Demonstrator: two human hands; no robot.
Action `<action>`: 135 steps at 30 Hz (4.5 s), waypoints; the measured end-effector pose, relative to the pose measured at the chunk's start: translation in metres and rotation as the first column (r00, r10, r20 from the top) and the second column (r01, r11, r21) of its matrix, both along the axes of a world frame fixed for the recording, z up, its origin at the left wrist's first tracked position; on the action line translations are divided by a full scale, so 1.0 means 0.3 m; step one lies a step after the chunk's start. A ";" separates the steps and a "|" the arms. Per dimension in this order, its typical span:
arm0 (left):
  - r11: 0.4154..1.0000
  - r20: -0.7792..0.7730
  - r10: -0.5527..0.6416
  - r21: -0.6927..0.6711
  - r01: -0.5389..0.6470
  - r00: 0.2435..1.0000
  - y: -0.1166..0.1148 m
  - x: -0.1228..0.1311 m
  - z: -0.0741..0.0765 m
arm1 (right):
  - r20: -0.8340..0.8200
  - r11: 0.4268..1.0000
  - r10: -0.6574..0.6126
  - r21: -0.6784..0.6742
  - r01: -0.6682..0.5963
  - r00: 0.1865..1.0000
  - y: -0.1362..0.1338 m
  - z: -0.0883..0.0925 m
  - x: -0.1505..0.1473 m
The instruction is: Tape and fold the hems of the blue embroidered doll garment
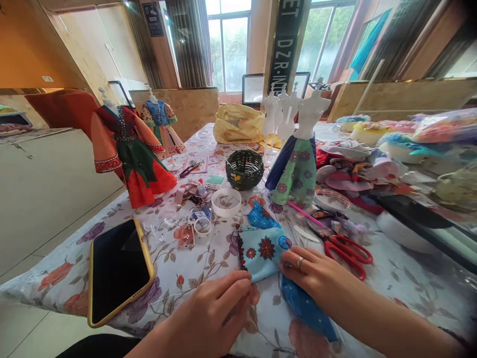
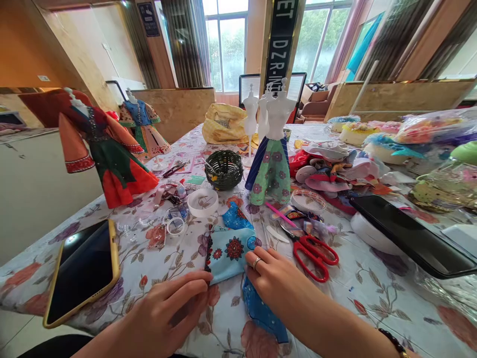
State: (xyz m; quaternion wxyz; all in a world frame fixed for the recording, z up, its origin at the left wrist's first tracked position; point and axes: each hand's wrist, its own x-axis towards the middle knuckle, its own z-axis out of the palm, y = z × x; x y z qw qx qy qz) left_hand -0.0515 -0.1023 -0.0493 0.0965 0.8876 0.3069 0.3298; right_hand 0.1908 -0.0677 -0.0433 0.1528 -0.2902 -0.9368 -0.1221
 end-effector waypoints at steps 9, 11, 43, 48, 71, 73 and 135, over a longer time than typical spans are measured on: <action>0.998 -0.080 0.009 0.070 -0.003 0.997 -0.012 0.001 0.036 | 0.070 0.982 0.004 -0.190 0.010 0.998 0.016 0.038 -0.020; 0.992 -0.114 0.037 0.124 -0.023 0.993 -0.015 0.003 0.044 | 0.068 0.980 -0.014 -0.198 0.027 0.998 0.020 0.067 -0.032; 0.964 -0.222 -0.018 0.256 0.077 0.975 -0.015 -0.012 0.066 | -0.220 0.847 -0.199 -0.529 0.055 0.955 0.082 0.064 -0.116; 0.976 -0.279 -0.050 0.189 0.106 0.959 -0.009 -0.006 0.076 | -0.286 0.826 -0.263 -0.560 0.062 0.922 0.095 0.079 -0.064; 0.997 -0.219 -0.077 -0.012 0.076 0.973 -0.007 -0.005 0.055 | -0.201 0.847 -0.297 -0.507 0.160 0.934 0.121 0.057 -0.015; 0.997 -0.219 -0.077 -0.002 0.078 0.973 -0.006 -0.005 0.056 | -0.197 0.845 -0.307 -0.507 0.171 0.931 0.118 0.047 -0.015; 0.575 0.628 0.581 -0.767 0.285 0.518 0.076 0.164 0.167 | -0.616 0.903 -0.156 -0.405 -0.141 0.772 0.176 0.091 0.074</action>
